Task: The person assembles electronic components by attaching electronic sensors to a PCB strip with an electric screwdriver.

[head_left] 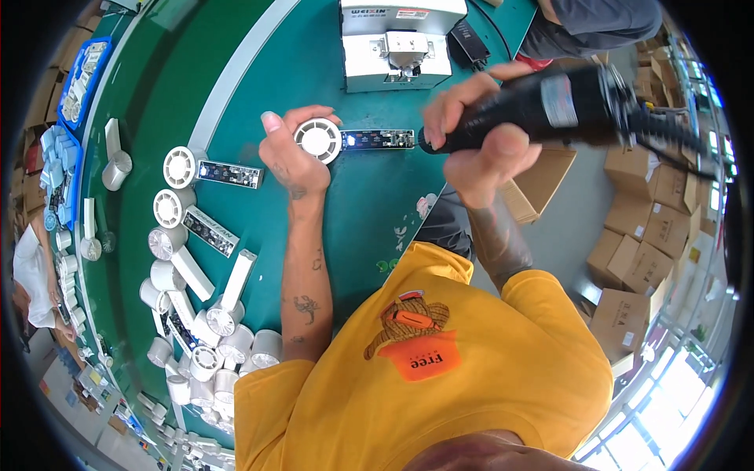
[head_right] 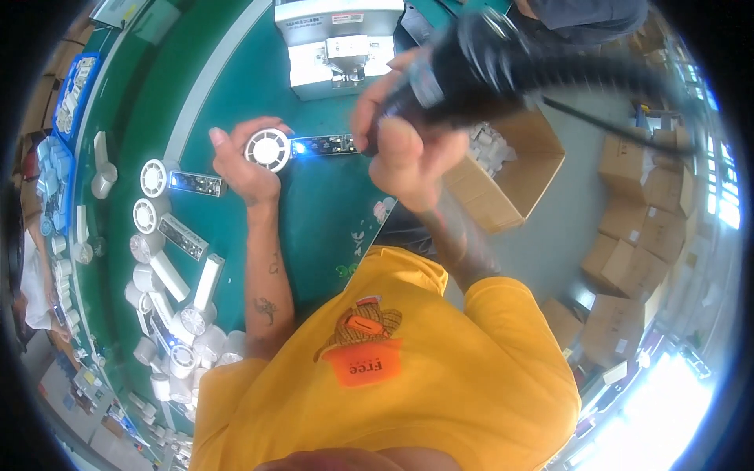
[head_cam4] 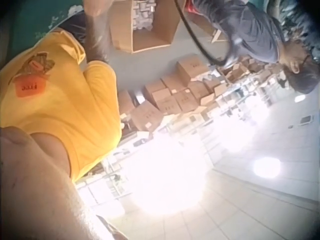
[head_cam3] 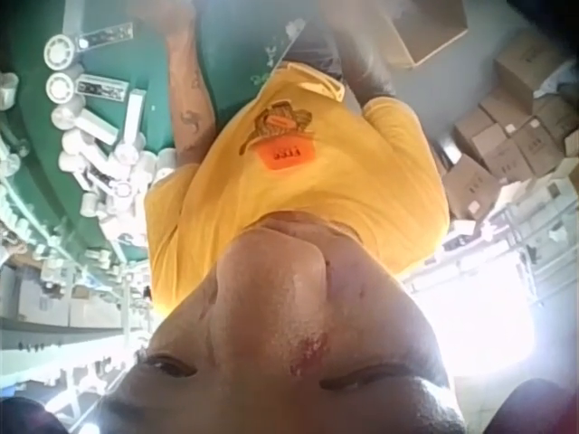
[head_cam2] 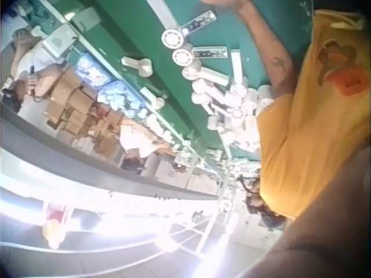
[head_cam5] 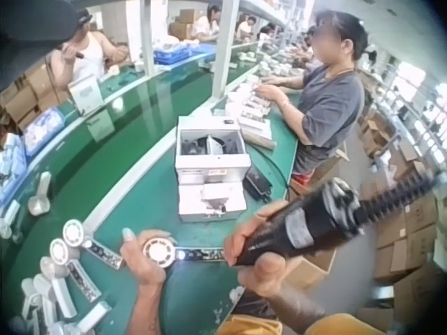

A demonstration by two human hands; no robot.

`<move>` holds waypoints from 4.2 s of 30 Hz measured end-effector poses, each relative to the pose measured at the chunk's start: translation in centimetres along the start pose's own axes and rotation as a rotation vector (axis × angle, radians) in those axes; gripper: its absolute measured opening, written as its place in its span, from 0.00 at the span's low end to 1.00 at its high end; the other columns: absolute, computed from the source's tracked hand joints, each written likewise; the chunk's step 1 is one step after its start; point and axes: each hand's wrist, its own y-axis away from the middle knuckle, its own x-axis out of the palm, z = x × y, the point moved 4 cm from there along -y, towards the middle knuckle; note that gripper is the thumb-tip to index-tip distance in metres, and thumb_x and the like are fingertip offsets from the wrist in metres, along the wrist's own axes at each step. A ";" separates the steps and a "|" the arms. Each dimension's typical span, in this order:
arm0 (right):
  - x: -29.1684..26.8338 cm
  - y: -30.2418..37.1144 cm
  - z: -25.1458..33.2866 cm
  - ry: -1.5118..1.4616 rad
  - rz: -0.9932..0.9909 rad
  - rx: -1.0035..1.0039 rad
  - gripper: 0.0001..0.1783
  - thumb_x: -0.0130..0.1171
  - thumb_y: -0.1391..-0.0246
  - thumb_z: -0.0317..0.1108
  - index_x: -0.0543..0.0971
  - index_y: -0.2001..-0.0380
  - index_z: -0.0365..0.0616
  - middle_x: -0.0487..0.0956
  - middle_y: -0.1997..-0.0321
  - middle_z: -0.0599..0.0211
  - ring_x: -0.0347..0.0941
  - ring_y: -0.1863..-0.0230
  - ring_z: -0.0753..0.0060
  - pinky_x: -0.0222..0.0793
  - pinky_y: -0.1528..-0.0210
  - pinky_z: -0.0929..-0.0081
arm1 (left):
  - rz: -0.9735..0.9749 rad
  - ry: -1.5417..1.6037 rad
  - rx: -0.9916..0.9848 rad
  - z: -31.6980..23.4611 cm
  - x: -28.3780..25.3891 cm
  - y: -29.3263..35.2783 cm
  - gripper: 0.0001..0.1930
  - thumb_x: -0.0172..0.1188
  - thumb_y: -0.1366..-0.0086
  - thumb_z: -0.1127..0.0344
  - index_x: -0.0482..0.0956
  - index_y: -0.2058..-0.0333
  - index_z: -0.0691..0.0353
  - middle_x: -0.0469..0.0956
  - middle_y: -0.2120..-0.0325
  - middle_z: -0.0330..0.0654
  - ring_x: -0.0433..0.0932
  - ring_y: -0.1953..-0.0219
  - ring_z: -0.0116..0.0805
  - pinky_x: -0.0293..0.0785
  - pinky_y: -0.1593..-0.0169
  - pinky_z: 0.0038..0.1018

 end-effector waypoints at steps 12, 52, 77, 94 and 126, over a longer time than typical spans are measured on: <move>4.7 -11.4 0.8 -0.091 -0.048 -0.127 0.15 0.60 0.31 0.40 0.73 0.57 0.38 0.71 0.82 0.74 0.64 0.87 0.84 0.59 0.84 0.84 | -0.008 -0.025 0.026 -0.1 0.3 0.1 0.40 0.27 0.20 0.47 0.84 0.70 0.74 0.84 0.77 0.49 0.82 0.74 0.35 0.79 0.65 0.26; 1.8 -5.0 -2.4 -0.005 -0.054 0.089 0.19 0.53 0.28 0.47 0.69 0.58 0.39 0.73 0.83 0.68 0.67 0.87 0.80 0.60 0.84 0.82 | -0.013 0.004 0.033 -0.2 0.1 0.1 0.37 0.30 0.19 0.51 0.84 0.70 0.73 0.84 0.78 0.47 0.80 0.77 0.31 0.77 0.68 0.24; 0.5 -2.1 -1.0 0.009 -0.070 -0.161 0.37 0.60 0.37 0.62 0.65 0.49 0.36 0.71 0.79 0.62 0.68 0.84 0.70 0.67 0.80 0.71 | -0.008 0.006 0.040 -0.2 0.1 0.0 0.38 0.28 0.19 0.51 0.84 0.70 0.73 0.84 0.78 0.47 0.82 0.75 0.34 0.78 0.67 0.26; 4.9 -7.6 0.6 -0.064 -0.057 -0.013 0.15 0.56 0.28 0.41 0.69 0.55 0.39 0.72 0.82 0.72 0.64 0.87 0.83 0.59 0.85 0.83 | 0.008 -0.004 0.065 -0.1 2.9 1.6 0.35 0.30 0.19 0.55 0.84 0.69 0.72 0.83 0.78 0.46 0.81 0.77 0.34 0.76 0.69 0.27; 3.5 -2.1 -0.9 -0.164 0.109 -0.042 0.49 0.59 0.39 0.68 0.58 0.36 0.36 0.72 0.78 0.60 0.69 0.84 0.69 0.68 0.79 0.71 | -0.004 0.003 0.099 -0.3 2.9 1.7 0.33 0.30 0.19 0.56 0.83 0.65 0.72 0.84 0.77 0.47 0.81 0.76 0.35 0.77 0.69 0.28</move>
